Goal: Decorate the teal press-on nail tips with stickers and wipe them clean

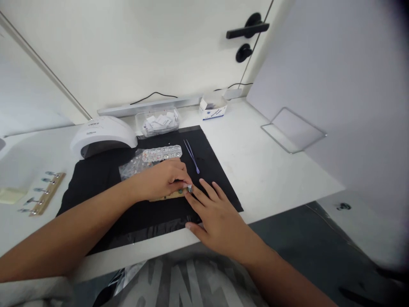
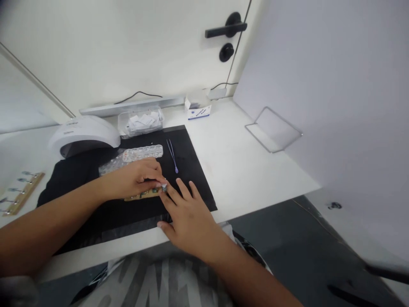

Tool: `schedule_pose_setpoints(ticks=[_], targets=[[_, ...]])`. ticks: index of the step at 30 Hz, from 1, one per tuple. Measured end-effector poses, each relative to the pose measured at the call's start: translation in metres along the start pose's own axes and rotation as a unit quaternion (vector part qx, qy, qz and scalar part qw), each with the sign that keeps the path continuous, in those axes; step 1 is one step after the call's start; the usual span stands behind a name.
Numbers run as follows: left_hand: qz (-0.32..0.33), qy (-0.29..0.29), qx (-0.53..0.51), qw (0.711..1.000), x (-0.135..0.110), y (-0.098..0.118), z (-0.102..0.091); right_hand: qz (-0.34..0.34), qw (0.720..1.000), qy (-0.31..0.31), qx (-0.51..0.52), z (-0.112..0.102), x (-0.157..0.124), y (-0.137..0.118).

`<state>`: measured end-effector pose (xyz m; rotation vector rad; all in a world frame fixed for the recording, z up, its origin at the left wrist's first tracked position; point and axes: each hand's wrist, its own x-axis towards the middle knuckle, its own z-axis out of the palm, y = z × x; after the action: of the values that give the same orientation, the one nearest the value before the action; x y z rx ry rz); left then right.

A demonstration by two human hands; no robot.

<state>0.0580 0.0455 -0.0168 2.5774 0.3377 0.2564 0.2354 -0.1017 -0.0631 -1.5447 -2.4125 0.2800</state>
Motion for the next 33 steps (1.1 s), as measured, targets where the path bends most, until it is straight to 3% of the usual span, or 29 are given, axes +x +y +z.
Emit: schedule_pose_setpoints(ticks=[7,13,33], targets=[[0.034,0.025,-0.023,0.999,0.0016,0.0055,0.0038,0.010,1.000,0.008,0.011,-0.0014,0.0004,0.0004],[0.018,0.001,-0.004,1.000,0.0035,0.0060,0.0071,0.006,1.000,0.018,0.021,-0.0003,0.0000,0.0021],[0.008,0.015,0.051,0.999,0.0025,0.0048,0.0037,0.005,1.000,0.015,0.018,0.0003,-0.0004,0.0023]])
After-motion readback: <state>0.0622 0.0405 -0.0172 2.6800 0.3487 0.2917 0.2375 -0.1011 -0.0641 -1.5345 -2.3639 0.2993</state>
